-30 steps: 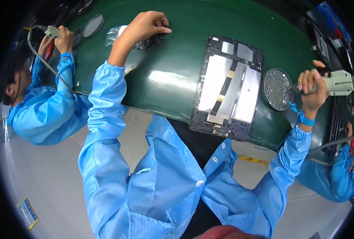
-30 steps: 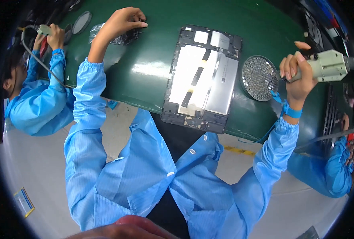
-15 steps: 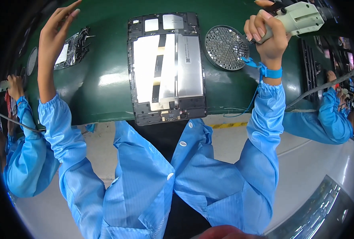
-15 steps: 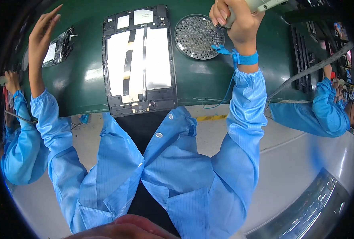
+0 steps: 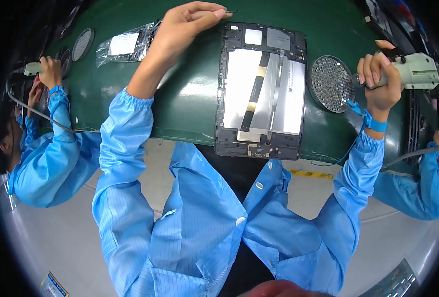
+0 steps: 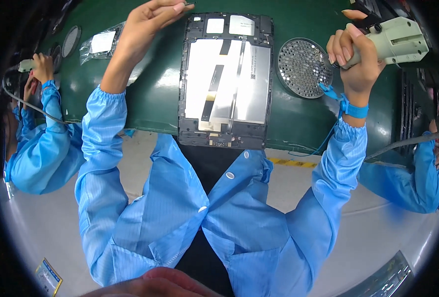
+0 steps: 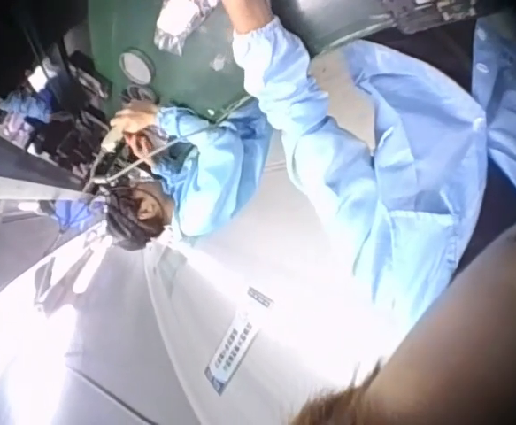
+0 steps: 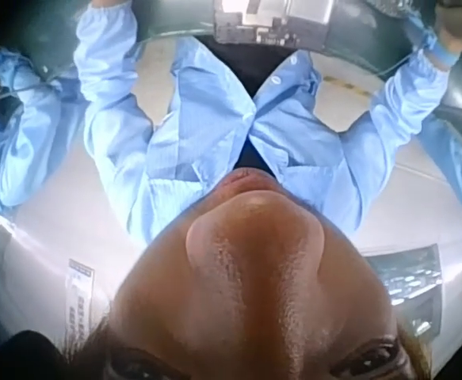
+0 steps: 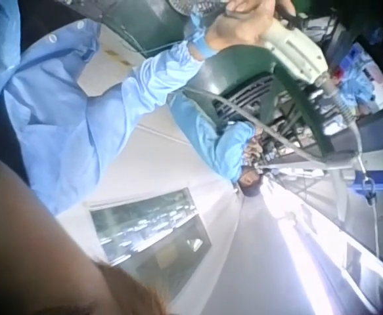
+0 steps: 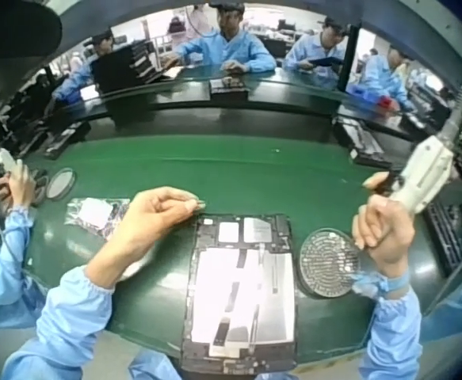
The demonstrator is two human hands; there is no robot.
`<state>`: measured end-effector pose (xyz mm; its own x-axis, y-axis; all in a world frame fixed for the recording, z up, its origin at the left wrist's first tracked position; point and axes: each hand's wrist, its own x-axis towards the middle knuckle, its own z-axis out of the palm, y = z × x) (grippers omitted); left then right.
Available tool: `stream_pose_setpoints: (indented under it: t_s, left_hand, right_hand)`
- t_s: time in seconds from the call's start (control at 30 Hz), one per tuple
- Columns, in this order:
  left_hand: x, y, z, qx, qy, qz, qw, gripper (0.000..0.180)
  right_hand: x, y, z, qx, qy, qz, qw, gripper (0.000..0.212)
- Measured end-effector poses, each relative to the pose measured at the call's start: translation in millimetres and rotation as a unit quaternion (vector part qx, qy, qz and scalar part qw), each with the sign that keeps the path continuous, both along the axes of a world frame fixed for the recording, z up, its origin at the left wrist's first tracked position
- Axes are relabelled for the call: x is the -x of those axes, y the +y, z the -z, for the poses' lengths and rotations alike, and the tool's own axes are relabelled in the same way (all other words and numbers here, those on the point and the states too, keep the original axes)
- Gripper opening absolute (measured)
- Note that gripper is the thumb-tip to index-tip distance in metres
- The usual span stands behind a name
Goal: The person assembles tablets on an assembly line by picking up components such as tablet frames, circuit boards, batteries, and screens, then driving small screws into them using an electric screwdriver.
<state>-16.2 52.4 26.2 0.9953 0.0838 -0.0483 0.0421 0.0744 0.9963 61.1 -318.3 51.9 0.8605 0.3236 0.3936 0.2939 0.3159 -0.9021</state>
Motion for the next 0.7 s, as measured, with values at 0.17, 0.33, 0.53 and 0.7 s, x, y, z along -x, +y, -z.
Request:
stream_pose_setpoints:
  t_s: [0.17,0.33,0.53,0.7]
  left_hand:
    - [-9,11,35,-0.175,-0.055,0.018,0.983,0.033]
    - [-10,7,38,-0.21,-0.096,0.015,0.973,0.038]
    - [-8,-5,-6,-0.117,0.044,0.044,0.991,0.03]
    - [-16,4,-1,-0.133,0.06,0.043,0.988,0.02]
  right_hand:
    - [-1,6,1,-0.011,-0.003,-0.012,1.0,0.036]
    - [3,9,-5,0.005,0.015,0.004,1.0,0.024]
    - [-5,1,3,0.017,-0.003,-0.001,1.0,0.042]
    - [-5,3,-2,0.032,0.034,-0.058,0.997,0.029]
